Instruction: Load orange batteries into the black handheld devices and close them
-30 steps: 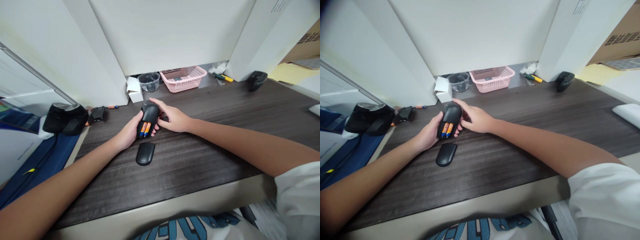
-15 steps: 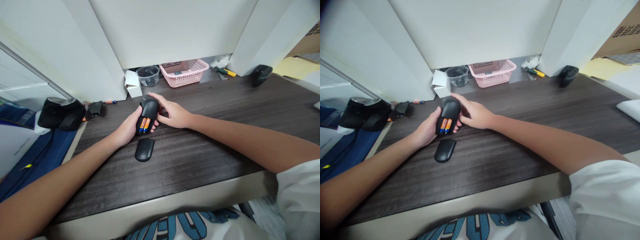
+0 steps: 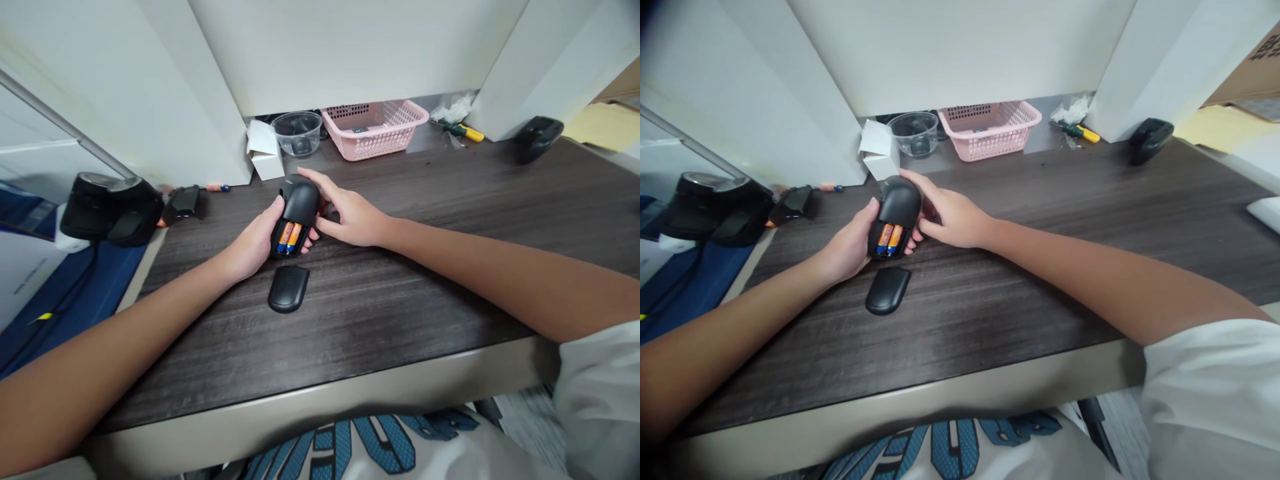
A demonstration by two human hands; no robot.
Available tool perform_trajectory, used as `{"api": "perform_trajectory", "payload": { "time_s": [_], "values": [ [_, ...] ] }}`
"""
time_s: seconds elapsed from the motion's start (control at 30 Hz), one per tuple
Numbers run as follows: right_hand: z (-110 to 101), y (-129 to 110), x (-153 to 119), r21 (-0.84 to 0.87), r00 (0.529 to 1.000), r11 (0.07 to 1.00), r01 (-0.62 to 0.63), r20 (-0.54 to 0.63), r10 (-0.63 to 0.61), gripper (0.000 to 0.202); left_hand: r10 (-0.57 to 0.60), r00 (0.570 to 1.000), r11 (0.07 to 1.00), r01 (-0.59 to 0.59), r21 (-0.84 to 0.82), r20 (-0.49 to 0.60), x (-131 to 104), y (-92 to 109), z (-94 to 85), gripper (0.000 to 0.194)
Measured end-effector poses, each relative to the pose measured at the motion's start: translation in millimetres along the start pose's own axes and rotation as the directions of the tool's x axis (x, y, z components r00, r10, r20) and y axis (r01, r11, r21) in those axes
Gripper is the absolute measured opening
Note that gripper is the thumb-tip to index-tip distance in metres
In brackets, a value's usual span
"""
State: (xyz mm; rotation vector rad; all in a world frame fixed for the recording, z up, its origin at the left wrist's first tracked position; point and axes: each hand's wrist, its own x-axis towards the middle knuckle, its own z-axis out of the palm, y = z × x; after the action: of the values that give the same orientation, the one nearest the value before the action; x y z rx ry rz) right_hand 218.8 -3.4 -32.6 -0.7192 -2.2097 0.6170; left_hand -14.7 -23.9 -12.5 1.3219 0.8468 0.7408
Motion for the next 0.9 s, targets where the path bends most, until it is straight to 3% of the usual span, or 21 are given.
{"api": "perform_trajectory", "payload": {
  "time_s": [0.77, 0.9],
  "values": [
    [1.0, -2.4, 0.3, -0.007, 1.0, 1.0, 0.001, 0.009, -0.001, 0.087, -0.017, 0.999, 0.998, 0.016, -0.055, -0.03, -3.8, 5.5, 0.4, 0.067],
    [0.0, -9.0, -0.9, -0.15, 0.988, 0.987, -0.056, -0.148, 0.033, 0.074, -0.033, 0.998, 0.998, 0.029, -0.06, -0.062, -4.7, 4.4, 1.2, 0.069]
  ]
}}
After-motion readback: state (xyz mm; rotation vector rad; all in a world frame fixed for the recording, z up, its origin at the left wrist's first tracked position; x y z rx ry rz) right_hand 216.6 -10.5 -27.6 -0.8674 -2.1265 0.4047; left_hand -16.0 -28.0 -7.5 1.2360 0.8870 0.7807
